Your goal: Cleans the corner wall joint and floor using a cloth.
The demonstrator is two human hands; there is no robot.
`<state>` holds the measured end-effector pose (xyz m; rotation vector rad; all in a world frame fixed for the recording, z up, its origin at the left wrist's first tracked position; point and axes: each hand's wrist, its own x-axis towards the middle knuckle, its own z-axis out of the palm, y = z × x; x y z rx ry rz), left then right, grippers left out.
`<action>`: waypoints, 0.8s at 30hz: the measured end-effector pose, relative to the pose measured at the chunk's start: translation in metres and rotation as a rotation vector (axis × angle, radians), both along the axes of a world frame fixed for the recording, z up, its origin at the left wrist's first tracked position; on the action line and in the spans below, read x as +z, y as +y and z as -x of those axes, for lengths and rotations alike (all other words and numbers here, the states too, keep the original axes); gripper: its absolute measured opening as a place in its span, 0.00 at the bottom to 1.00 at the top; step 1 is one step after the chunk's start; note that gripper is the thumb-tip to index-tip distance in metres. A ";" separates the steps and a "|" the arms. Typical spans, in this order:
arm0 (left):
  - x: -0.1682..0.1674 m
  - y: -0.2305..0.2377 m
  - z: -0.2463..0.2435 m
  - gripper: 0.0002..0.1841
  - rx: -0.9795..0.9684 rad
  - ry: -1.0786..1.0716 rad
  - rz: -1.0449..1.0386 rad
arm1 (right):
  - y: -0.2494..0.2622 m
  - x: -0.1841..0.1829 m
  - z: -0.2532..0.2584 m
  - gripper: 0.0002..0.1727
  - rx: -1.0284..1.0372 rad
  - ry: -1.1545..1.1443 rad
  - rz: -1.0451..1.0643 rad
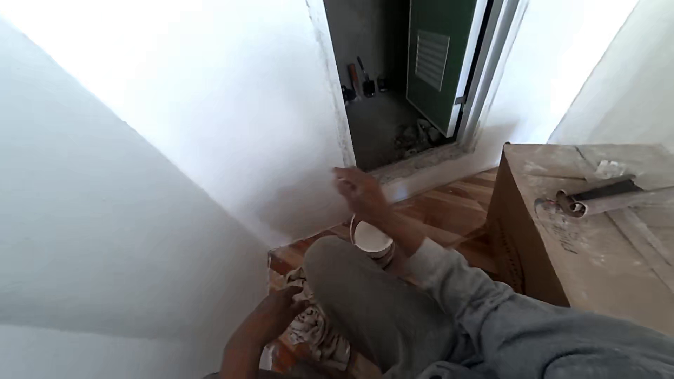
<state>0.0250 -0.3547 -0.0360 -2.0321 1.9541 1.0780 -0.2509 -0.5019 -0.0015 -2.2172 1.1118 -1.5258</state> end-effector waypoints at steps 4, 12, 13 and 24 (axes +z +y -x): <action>0.003 -0.001 -0.007 0.20 -0.066 -0.004 -0.009 | -0.003 -0.129 0.123 0.26 -0.304 -0.078 -0.411; -0.024 -0.057 -0.037 0.19 0.173 -0.092 -0.173 | 0.081 -0.224 0.193 0.27 -0.595 -0.371 -1.099; -0.027 -0.065 -0.036 0.20 0.200 -0.095 -0.183 | 0.078 -0.225 0.193 0.26 -0.607 -0.388 -1.087; -0.100 -0.048 0.070 0.22 0.573 0.299 0.317 | 0.067 -0.347 0.181 0.22 -0.702 -0.146 -1.415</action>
